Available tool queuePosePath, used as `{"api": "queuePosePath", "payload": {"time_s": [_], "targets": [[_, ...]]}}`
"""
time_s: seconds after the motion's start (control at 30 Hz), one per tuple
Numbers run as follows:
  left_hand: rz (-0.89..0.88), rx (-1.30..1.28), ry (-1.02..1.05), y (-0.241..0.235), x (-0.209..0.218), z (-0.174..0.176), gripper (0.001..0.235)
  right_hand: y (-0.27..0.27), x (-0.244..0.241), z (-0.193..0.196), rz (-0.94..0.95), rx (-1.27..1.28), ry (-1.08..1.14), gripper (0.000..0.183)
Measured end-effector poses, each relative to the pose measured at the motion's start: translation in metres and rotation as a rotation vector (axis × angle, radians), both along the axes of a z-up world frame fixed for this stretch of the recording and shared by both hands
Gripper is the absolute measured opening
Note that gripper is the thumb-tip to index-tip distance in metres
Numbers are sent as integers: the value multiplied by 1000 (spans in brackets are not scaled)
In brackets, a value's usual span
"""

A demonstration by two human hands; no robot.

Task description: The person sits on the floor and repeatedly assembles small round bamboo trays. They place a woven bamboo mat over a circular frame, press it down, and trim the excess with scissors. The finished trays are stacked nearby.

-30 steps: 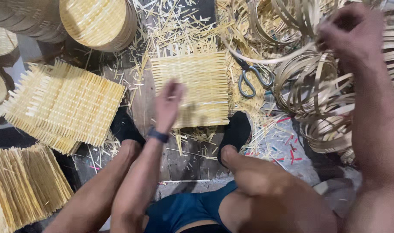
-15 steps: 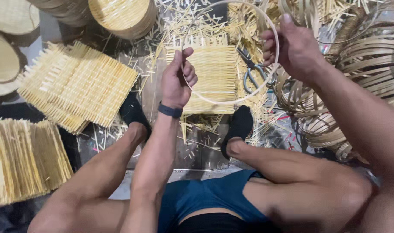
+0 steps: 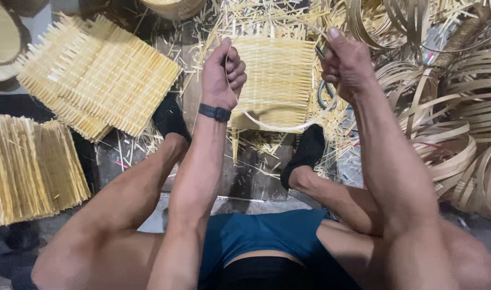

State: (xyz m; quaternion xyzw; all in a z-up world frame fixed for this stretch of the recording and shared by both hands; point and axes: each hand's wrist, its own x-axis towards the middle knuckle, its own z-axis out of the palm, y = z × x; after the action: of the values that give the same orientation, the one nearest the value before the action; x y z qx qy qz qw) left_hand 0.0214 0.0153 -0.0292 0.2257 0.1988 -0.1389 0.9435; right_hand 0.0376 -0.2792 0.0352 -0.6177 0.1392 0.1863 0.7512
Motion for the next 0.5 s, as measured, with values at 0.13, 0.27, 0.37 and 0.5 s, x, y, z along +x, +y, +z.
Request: {"api": "queuePosePath", "payload": {"time_s": [0.13, 0.27, 0.37, 0.5], "targets": [[38, 15, 18, 6, 4, -9, 31, 0, -5, -22, 3, -99, -95, 41], [66, 31, 108, 18, 2, -35, 32, 5, -10, -40, 13, -232, -154, 23], [172, 405, 163, 17, -9, -70, 12, 6, -15, -59, 41, -439, -105, 21], [172, 1334, -169, 19, -20, -116, 18, 11, -24, -109, -30, -645, -114, 21]]}}
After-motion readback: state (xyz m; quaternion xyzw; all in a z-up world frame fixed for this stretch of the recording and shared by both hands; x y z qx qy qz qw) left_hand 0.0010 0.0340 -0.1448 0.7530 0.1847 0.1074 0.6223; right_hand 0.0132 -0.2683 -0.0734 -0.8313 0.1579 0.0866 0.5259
